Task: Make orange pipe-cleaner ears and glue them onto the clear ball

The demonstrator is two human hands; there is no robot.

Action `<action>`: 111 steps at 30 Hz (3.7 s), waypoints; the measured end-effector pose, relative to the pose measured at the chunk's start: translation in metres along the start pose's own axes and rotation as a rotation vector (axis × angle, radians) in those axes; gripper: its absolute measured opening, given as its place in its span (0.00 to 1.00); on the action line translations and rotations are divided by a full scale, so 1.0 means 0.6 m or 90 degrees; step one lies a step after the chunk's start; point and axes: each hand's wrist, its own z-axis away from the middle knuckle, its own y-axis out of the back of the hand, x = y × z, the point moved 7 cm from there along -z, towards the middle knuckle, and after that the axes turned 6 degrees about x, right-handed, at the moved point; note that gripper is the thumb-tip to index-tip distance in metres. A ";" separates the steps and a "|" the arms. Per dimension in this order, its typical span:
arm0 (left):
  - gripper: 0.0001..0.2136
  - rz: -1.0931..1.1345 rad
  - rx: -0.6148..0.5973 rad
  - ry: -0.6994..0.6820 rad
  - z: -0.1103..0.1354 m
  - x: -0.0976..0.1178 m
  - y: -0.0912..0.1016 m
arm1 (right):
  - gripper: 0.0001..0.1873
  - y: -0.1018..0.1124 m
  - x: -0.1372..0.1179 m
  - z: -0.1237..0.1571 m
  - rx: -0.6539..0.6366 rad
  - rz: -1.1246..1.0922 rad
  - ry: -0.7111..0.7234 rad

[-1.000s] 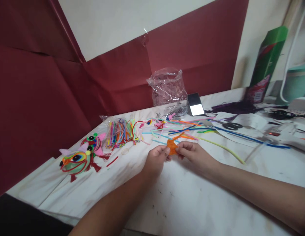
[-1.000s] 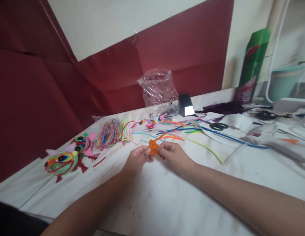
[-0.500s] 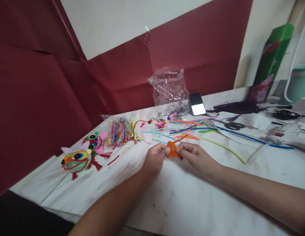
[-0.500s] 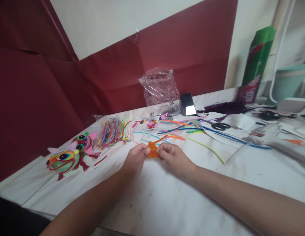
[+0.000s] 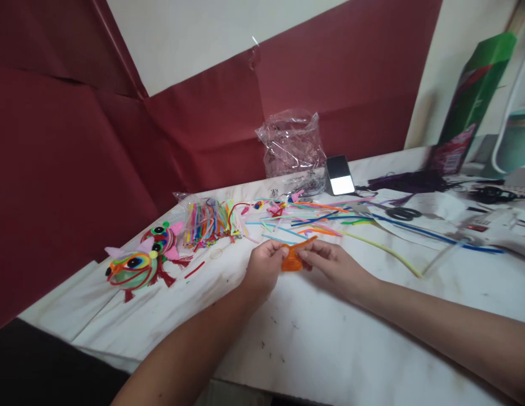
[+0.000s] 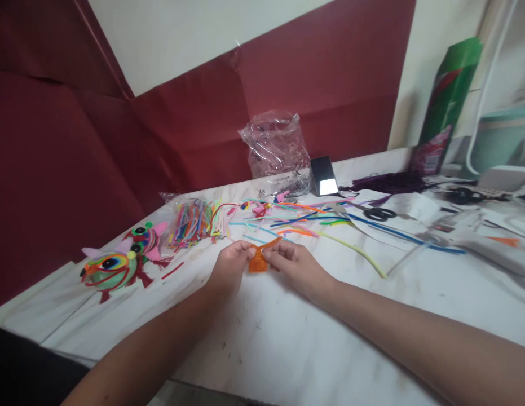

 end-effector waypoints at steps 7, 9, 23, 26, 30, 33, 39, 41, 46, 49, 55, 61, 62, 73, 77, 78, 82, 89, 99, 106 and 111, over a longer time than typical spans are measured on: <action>0.12 -0.053 -0.039 -0.014 -0.005 -0.018 -0.003 | 0.15 0.015 0.027 -0.013 0.066 -0.074 -0.047; 0.13 -0.052 -0.037 -0.035 -0.008 -0.015 0.000 | 0.16 0.017 0.030 -0.017 0.071 -0.112 -0.055; 0.14 -0.068 -0.035 -0.026 -0.011 -0.011 0.002 | 0.19 0.004 0.026 -0.006 -0.001 -0.074 -0.104; 0.12 -0.049 -0.025 -0.040 -0.013 -0.008 0.005 | 0.18 0.006 0.024 -0.010 0.010 -0.151 -0.108; 0.06 -0.117 -0.017 -0.089 -0.005 0.004 0.003 | 0.16 0.008 0.025 -0.014 0.025 -0.247 -0.143; 0.06 -0.141 -0.042 -0.132 0.003 0.009 -0.004 | 0.14 0.001 0.024 -0.011 0.005 -0.291 -0.151; 0.08 -0.031 -0.096 -0.118 0.011 0.007 -0.016 | 0.11 -0.021 0.023 0.002 -0.040 -0.370 -0.161; 0.08 0.012 -0.121 -0.118 0.015 0.011 -0.022 | 0.10 -0.027 0.022 0.007 -0.054 -0.392 -0.160; 0.09 0.040 -0.152 -0.122 0.023 0.017 -0.034 | 0.09 -0.033 0.020 0.012 -0.056 -0.440 -0.162; 0.10 0.075 -0.167 -0.093 0.024 0.013 -0.037 | 0.09 -0.033 0.021 0.012 -0.060 -0.425 -0.163; 0.07 0.112 -0.187 -0.068 0.020 0.005 -0.037 | 0.14 -0.028 0.017 0.015 -0.048 -0.337 -0.112; 0.08 0.166 -0.194 -0.037 0.017 -0.004 -0.035 | 0.15 -0.029 0.008 0.017 -0.052 -0.278 -0.069; 0.08 0.175 -0.198 -0.030 0.017 -0.005 -0.035 | 0.15 -0.030 0.008 0.016 -0.057 -0.270 -0.066; 0.09 0.090 -0.129 -0.045 0.010 0.000 -0.024 | 0.16 -0.018 -0.004 0.011 -0.017 -0.226 -0.041; 0.09 0.026 -0.045 -0.105 0.009 0.021 -0.007 | 0.16 -0.015 -0.004 0.008 -0.015 -0.235 -0.067; 0.09 0.015 -0.029 -0.116 0.010 0.027 -0.004 | 0.15 -0.016 -0.002 0.007 -0.021 -0.240 -0.076; 0.06 -0.021 -0.007 -0.148 0.016 0.046 -0.001 | 0.14 -0.020 0.007 0.007 -0.045 -0.265 -0.102; 0.03 -0.078 0.003 -0.218 0.019 0.053 0.005 | 0.14 -0.028 0.012 0.013 -0.068 -0.304 -0.125; 0.07 -0.057 0.032 -0.196 0.017 0.058 0.008 | 0.14 -0.022 0.016 0.008 -0.043 -0.295 -0.123; 0.06 -0.090 0.017 -0.099 0.008 0.037 0.005 | 0.18 -0.010 0.006 -0.001 -0.040 -0.170 -0.040; 0.07 0.024 0.047 -0.067 -0.004 0.016 0.015 | 0.16 -0.009 0.004 0.003 -0.025 -0.139 -0.036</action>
